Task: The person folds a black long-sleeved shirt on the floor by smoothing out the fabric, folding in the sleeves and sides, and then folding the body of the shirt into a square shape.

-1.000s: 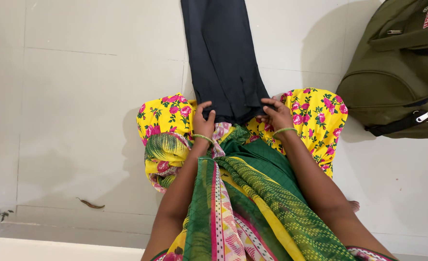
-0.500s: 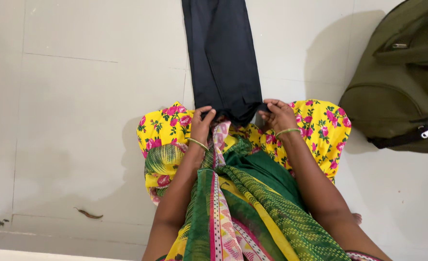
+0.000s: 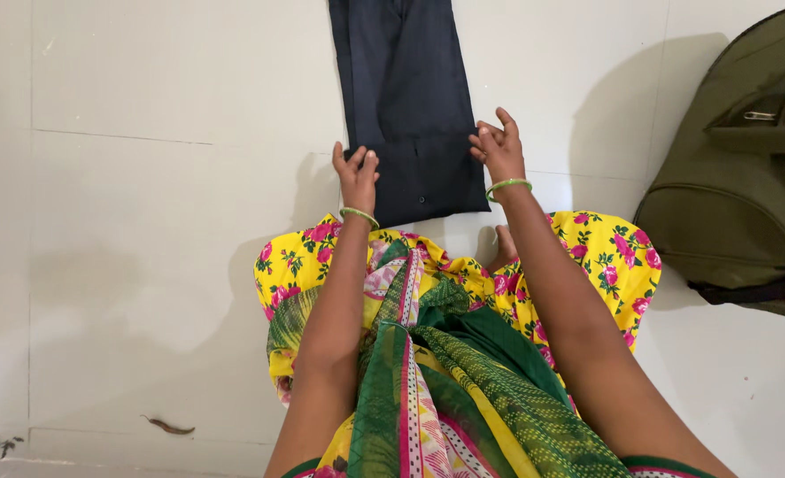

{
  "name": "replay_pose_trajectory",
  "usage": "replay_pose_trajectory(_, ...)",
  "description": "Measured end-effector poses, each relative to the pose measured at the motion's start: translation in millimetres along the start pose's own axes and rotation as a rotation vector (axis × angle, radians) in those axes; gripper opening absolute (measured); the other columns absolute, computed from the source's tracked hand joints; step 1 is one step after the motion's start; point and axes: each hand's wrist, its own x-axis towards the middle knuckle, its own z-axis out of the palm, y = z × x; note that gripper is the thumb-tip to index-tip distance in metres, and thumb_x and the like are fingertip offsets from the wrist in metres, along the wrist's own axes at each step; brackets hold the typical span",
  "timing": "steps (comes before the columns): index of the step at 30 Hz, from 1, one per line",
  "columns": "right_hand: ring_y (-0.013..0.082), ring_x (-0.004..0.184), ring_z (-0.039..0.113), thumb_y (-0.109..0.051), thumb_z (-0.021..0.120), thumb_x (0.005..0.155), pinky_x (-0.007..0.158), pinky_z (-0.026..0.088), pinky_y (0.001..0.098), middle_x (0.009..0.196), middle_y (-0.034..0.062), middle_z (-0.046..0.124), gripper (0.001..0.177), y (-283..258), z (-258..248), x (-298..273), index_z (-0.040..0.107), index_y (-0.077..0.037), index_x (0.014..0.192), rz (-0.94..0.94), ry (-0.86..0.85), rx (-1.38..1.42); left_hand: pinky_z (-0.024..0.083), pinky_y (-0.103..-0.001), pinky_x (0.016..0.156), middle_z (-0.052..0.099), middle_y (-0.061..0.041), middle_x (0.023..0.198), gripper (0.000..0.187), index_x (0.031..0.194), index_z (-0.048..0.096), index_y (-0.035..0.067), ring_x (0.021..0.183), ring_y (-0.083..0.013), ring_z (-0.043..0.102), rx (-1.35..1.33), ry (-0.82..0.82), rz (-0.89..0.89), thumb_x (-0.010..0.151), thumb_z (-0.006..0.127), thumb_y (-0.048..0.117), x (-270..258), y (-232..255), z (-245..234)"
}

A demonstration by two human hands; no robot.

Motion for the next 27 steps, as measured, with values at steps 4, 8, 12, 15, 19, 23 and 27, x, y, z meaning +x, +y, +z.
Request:
replay_pose_trajectory(4,0.0276,0.131,0.059,-0.01,0.061,0.105,0.105,0.051,0.0387,0.149,0.0165,0.058,0.05,20.2,-4.7,-28.9,0.044,-0.01,0.153,-0.463,0.018,-0.547,0.049,-0.042,0.107,0.059,-0.019,0.144,0.065,0.156,0.032,0.005,0.128,-0.0308,0.064,0.48,0.025,0.406,0.101,0.061,0.023,-29.2,-8.1,-8.4)
replay_pose_trajectory(8,0.0317,0.151,0.043,-0.015,0.064,0.101,0.126,0.031,0.0511,0.161,0.0111,0.048,0.056,34.8,5.6,-63.6,0.046,-0.014,0.154,-0.782,-0.258,-1.208,0.04,-0.048,0.122,0.053,-0.017,0.153,0.053,0.153,0.043,0.009,0.142,-0.0357,0.05,0.845,-0.124,0.654,0.105,0.06,0.021,-54.2,-11.9,-3.1)
replay_pose_trajectory(12,0.031,0.153,0.031,-0.027,0.06,0.1,0.124,0.018,0.0564,0.164,0.0109,0.039,0.059,48.3,19.6,-65.7,0.044,-0.013,0.155,-0.787,-0.406,-1.441,0.026,-0.057,0.117,0.044,-0.018,0.156,0.058,0.146,0.049,0.006,0.146,-0.0354,0.037,1.276,-0.353,0.638,0.094,0.064,0.029,-51.9,-19.7,8.3)
replay_pose_trajectory(15,0.0271,0.154,0.025,-0.033,0.055,0.102,0.123,0.012,0.0583,0.166,0.0062,0.033,0.057,50.6,22.4,-55.7,0.045,-0.017,0.155,-0.707,-0.434,-1.544,0.024,-0.057,0.118,0.044,-0.015,0.155,0.053,0.142,0.052,0.009,0.146,-0.0322,0.037,1.339,-0.326,0.604,0.094,0.063,0.029,-43.5,-25.0,9.1)
replay_pose_trajectory(19,0.0275,0.156,0.024,-0.031,0.053,0.105,0.126,0.011,0.0566,0.168,0.0064,0.031,0.057,54.8,24.2,-43.1,0.042,-0.012,0.157,-0.789,-0.41,-1.558,0.028,-0.052,0.125,0.05,-0.012,0.155,0.044,0.145,0.053,0.009,0.149,-0.0303,0.04,1.232,-0.193,0.681,0.103,0.061,0.02,-15.6,-30.7,8.0)
replay_pose_trajectory(23,0.0273,0.156,0.022,-0.03,0.053,0.104,0.126,0.01,0.056,0.168,0.0067,0.03,0.059,53.6,30.5,-34.2,0.04,-0.01,0.159,-0.768,-0.425,-1.582,0.03,-0.052,0.12,0.057,-0.012,0.148,0.046,0.145,0.053,0.008,0.143,-0.0327,0.044,1.241,-0.181,0.791,0.101,0.061,0.017,24.9,-22.6,21.1)
replay_pose_trajectory(27,0.0266,0.157,0.022,-0.03,0.054,0.104,0.127,0.01,0.0555,0.169,0.0069,0.029,0.06,50.8,32.1,-35.1,0.04,-0.01,0.159,-0.761,-0.388,-1.557,0.03,-0.055,0.117,0.063,-0.009,0.118,0.038,0.128,0.065,0.012,0.126,-0.0317,0.052,1.298,-0.161,0.667,0.091,0.073,0.021,40.0,-6.7,34.2)
